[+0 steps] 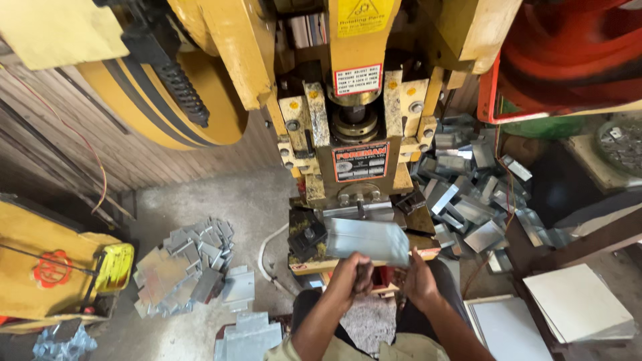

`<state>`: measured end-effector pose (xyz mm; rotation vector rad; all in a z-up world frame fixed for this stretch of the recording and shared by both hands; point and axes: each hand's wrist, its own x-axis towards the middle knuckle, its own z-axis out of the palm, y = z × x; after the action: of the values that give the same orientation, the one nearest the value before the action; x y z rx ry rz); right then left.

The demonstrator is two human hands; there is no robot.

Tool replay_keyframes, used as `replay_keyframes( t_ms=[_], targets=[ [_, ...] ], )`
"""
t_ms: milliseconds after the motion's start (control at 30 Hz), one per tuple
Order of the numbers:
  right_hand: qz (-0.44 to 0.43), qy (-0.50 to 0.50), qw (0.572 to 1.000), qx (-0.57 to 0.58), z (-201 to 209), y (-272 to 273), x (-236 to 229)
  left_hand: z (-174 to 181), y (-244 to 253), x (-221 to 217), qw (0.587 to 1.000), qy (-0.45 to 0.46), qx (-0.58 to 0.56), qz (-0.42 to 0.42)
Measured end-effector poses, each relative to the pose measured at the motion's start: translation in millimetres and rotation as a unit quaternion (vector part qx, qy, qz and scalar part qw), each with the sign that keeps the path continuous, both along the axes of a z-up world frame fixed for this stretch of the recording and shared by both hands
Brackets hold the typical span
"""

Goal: The person repeatedly places flat metal sheets into a hydraulic press, operates the machine to bend them, and then removes the finished pieces. The person stacks the processed metal sheets on a small stool to their left.

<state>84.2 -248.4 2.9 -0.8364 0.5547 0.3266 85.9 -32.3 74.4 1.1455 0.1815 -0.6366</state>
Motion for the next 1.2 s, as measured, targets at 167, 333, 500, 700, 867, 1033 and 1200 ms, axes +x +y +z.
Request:
replay_keyframes(
  t_ms=[167, 333, 500, 700, 867, 1033, 1200],
  targets=[
    [0.024, -0.027, 0.995, 0.089, 39.4, -17.2, 2.7, 20.7, 47.0, -24.9, 0.994, -0.09, 0.053, -0.028],
    [-0.053, -0.093, 0.989, -0.099, 36.2, 11.7, 2.9, 53.6, 53.3, -27.8, 0.989, -0.003, -0.108, 0.098],
    [-0.036, -0.196, 0.978, -0.061, 53.5, 56.0, -8.2, 10.1, 22.8, -31.2, 0.981, -0.116, 0.077, 0.134],
    [-0.013, -0.238, 0.961, -0.138, 37.2, 52.4, 25.2, -72.2, 35.0, 25.7, 0.93, -0.222, 0.245, 0.163],
    [-0.001, -0.281, 0.936, -0.211, 18.8, 40.8, 34.3, -70.3, 42.4, 34.3, 0.924, -0.276, 0.187, 0.188],
    [0.006, -0.221, 0.927, -0.304, 15.2, 30.6, 36.8, -59.8, 42.5, 33.0, 0.923, -0.25, 0.219, 0.197],
    [-0.01, -0.202, 0.919, -0.339, 20.7, 28.8, 33.6, -75.3, 44.5, 30.0, 0.892, -0.297, 0.244, 0.238]
  ],
)
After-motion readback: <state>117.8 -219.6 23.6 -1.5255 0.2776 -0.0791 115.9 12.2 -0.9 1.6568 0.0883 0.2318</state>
